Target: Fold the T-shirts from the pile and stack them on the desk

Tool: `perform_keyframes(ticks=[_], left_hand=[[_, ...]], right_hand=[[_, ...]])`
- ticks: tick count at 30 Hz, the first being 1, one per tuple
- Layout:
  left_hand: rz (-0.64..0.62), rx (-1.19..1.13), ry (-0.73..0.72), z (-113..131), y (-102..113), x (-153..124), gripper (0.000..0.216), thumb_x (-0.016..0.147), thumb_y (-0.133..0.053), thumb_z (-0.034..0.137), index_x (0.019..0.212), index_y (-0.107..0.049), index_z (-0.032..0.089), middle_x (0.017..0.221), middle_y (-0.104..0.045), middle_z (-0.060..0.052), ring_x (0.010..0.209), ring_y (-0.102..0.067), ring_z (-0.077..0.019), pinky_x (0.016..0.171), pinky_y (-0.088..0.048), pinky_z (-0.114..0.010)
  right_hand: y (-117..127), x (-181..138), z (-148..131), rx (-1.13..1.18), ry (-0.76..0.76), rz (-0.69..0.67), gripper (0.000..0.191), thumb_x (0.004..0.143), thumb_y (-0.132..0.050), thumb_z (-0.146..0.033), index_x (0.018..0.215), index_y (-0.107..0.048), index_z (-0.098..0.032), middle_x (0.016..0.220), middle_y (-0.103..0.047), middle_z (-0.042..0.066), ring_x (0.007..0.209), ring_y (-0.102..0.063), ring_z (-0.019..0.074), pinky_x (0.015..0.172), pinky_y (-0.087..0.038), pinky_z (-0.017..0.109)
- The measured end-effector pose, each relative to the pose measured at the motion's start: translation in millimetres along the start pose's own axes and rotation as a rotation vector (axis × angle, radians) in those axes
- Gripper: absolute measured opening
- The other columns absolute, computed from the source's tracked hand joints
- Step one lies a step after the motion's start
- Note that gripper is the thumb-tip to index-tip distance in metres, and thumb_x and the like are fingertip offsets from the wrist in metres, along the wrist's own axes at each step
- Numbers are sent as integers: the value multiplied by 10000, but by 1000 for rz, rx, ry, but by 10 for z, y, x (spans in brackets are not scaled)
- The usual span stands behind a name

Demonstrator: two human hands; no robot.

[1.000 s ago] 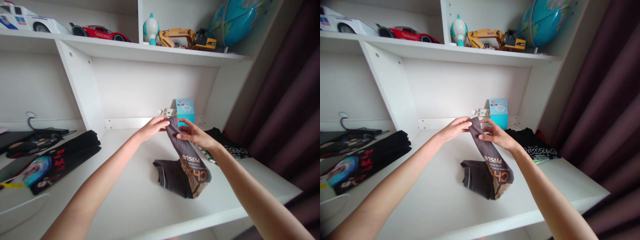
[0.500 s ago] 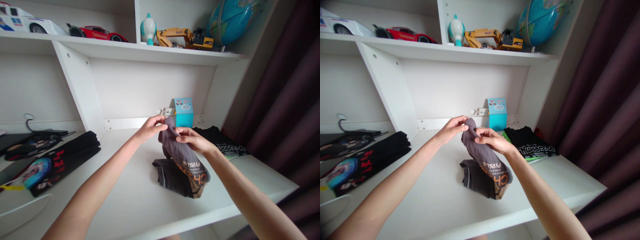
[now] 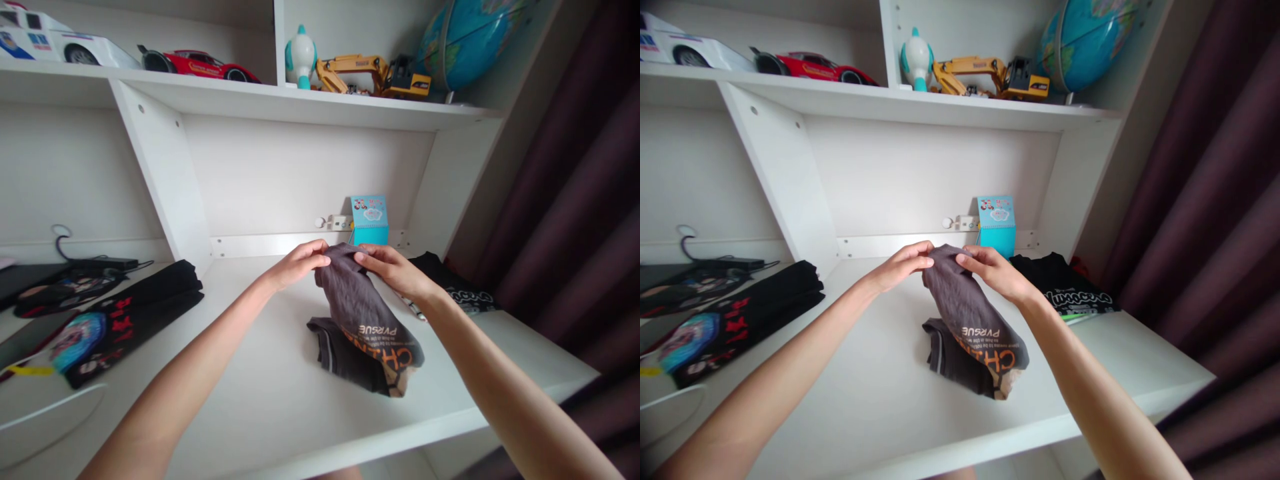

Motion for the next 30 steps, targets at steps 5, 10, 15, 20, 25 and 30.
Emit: perform_keyframes(ticks=[5, 10, 15, 20, 25, 30], left_hand=[[-78, -216, 88, -39, -41, -113, 252, 680, -646, 292, 751, -434, 176, 651, -430, 55, 527, -406, -60, 472, -298, -184], [-140, 23, 167, -135, 6, -276, 298, 699, -644, 252, 953, -502, 187, 682, -447, 60, 518, -358, -50, 473, -280, -176], [-56, 502, 87, -148, -6, -333, 201, 816, -482, 311, 738, -569, 147, 720, -480, 16, 661, -441, -114, 603, -353, -233], [34, 346, 90, 198, -45, -556, 235, 851, -448, 378, 783, -527, 168, 664, -441, 39, 609, -427, -98, 553, -357, -198], [74, 351, 217, 521, 138, -882, 265, 790, -539, 430, 787, -571, 167, 604, -449, 38, 484, -363, -70, 390, -258, -160], [-41, 394, 304, 610, 344, -1126, 205, 737, -602, 375, 775, -626, 174, 594, -525, 29, 438, -394, -62, 396, -315, -170]], right_hand=[[52, -86, -29, 11, -30, -53, 292, 741, -647, -443, 794, -570, -167, 714, -530, -25, 620, -478, 94, 568, -367, 211], [216, -269, -78, -136, -81, -127, 306, 711, -675, -430, 706, -521, -165, 633, -465, -45, 565, -426, 80, 513, -317, 204], [217, -423, -62, -399, -110, -248, 289, 728, -653, -421, 736, -516, -166, 668, -481, -29, 636, -452, 108, 557, -350, 219], [364, -608, 111, -548, -223, -269, 302, 737, -629, -442, 747, -546, -152, 707, -505, -12, 689, -475, 134, 584, -361, 225], [622, -893, 127, -766, -332, -257, 331, 780, -552, -485, 723, -595, -162, 700, -548, 10, 699, -505, 167, 604, -388, 260], [999, -1186, -181, -898, -282, -34, 311, 763, -545, -533, 801, -652, -244, 809, -642, 30, 761, -572, 220, 667, -454, 306]])
Point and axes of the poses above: each hand's wrist, its own x-axis towards the middle knuckle, its own y-axis out of the back of the hand, z = x × y, the point moved 9 cm from there along x, towards the middle knuckle
